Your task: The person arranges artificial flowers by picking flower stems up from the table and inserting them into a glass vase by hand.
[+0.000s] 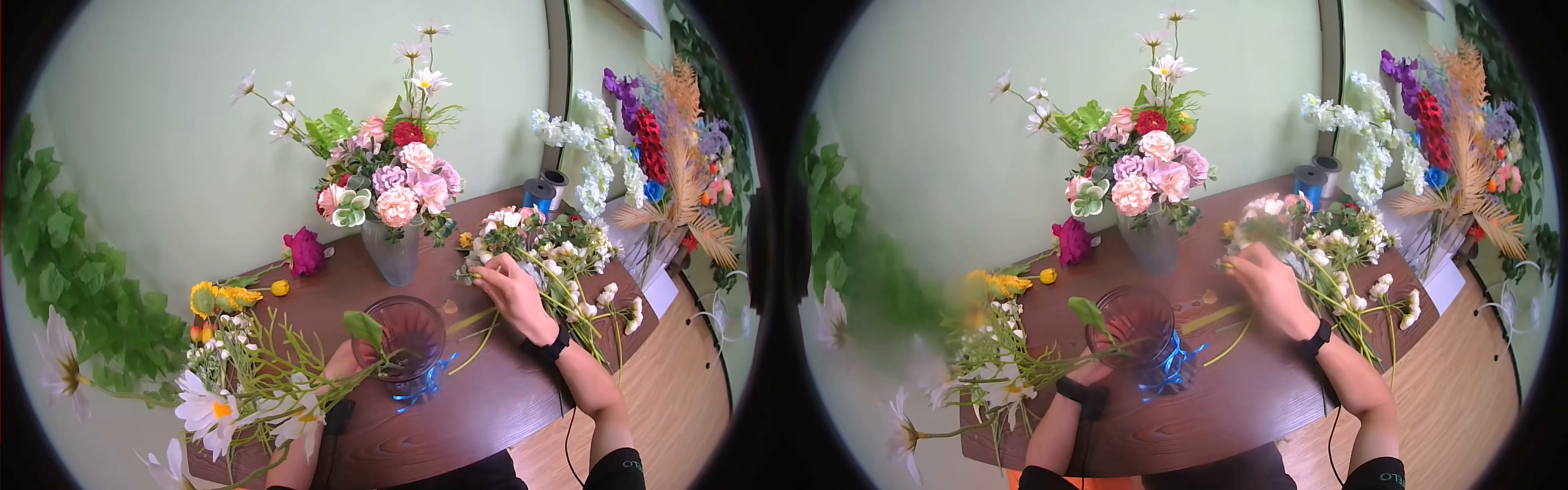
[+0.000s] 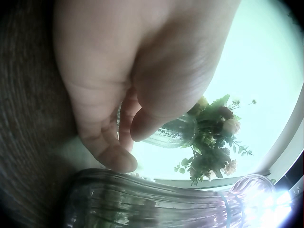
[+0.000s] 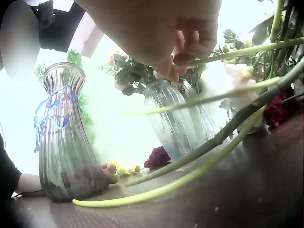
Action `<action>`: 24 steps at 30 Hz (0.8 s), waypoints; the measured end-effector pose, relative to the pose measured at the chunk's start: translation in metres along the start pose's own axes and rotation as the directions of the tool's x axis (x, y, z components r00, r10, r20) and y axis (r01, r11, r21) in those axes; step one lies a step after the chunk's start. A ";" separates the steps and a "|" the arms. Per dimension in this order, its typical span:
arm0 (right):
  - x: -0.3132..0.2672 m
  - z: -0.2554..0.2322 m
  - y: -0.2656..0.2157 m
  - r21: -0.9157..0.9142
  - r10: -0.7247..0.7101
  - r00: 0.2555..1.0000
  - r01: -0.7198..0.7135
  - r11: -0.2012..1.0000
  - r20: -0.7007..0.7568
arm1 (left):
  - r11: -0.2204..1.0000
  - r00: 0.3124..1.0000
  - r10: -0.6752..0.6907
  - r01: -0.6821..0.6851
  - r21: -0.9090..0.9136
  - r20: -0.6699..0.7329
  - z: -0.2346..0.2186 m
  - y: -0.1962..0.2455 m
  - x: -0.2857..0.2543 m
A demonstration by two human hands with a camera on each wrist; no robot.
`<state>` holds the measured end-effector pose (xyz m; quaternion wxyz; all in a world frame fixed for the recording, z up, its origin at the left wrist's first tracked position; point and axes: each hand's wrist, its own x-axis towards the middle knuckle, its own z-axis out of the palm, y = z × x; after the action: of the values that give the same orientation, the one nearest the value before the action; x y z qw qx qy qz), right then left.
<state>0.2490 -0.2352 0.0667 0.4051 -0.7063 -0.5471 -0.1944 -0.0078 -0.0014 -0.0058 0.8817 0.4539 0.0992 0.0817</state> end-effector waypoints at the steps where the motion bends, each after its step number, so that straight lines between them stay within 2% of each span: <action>1: 0.000 -0.001 0.000 -0.011 0.003 1.000 -0.003 1.000 0.002 | 0.996 0.994 0.007 0.002 0.086 -0.105 0.011 0.003 -0.002; 5: 0.001 -0.002 -0.002 -0.016 0.011 1.000 -0.011 1.000 0.009 | 0.998 0.985 -0.022 0.032 0.058 -0.171 0.015 0.006 -0.002; 7: 0.001 -0.002 -0.002 -0.038 0.008 1.000 -0.007 0.999 0.019 | 0.990 0.997 -0.060 0.054 -0.127 -0.047 0.007 0.006 -0.001; 8: 0.000 -0.002 -0.002 -0.037 0.006 1.000 -0.006 0.999 0.021 | 0.990 0.997 -0.059 0.053 -0.128 -0.048 0.007 0.005 -0.002; 10: 0.000 -0.003 -0.002 -0.024 0.010 0.999 -0.009 1.000 0.050 | 0.985 0.992 -0.023 0.043 0.165 -0.125 0.010 0.004 -0.005; 14: 0.000 -0.002 -0.003 -0.031 0.014 0.999 -0.012 0.999 0.046 | 0.998 1.000 -0.001 0.002 0.056 -0.025 0.011 0.006 -0.005; 16: -0.001 -0.001 0.001 -0.044 0.004 0.998 -0.001 0.999 0.067 | 0.985 0.986 -0.031 0.058 0.162 -0.164 0.017 0.008 -0.005; 17: -0.002 -0.001 0.001 -0.044 0.004 0.998 -0.001 0.999 0.067 | 0.985 0.986 -0.032 0.059 0.161 -0.163 0.016 0.008 -0.005; 19: -0.002 -0.001 0.002 -0.086 -0.013 0.994 0.022 0.996 0.104 | 0.990 0.998 0.002 0.007 0.143 -0.066 0.011 0.007 -0.005; 20: -0.001 -0.002 0.001 -0.086 -0.013 0.994 0.022 0.996 0.104 | 0.990 0.998 0.002 0.008 0.143 -0.066 0.010 0.007 -0.005; 22: 0.000 -0.004 -0.002 -0.145 -0.006 0.985 0.031 0.989 0.171 | 0.972 0.987 -0.019 0.056 0.230 -0.159 0.010 0.005 -0.003; 24: -0.002 -0.002 0.000 -0.151 0.000 0.983 0.028 0.988 0.182 | 0.980 0.989 -0.026 0.054 0.192 -0.143 0.008 0.005 -0.003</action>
<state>0.2489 -0.2379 0.0663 0.2967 -0.7461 -0.5702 -0.1736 -0.0089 -0.0050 0.0030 0.8252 0.5294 0.1776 0.0853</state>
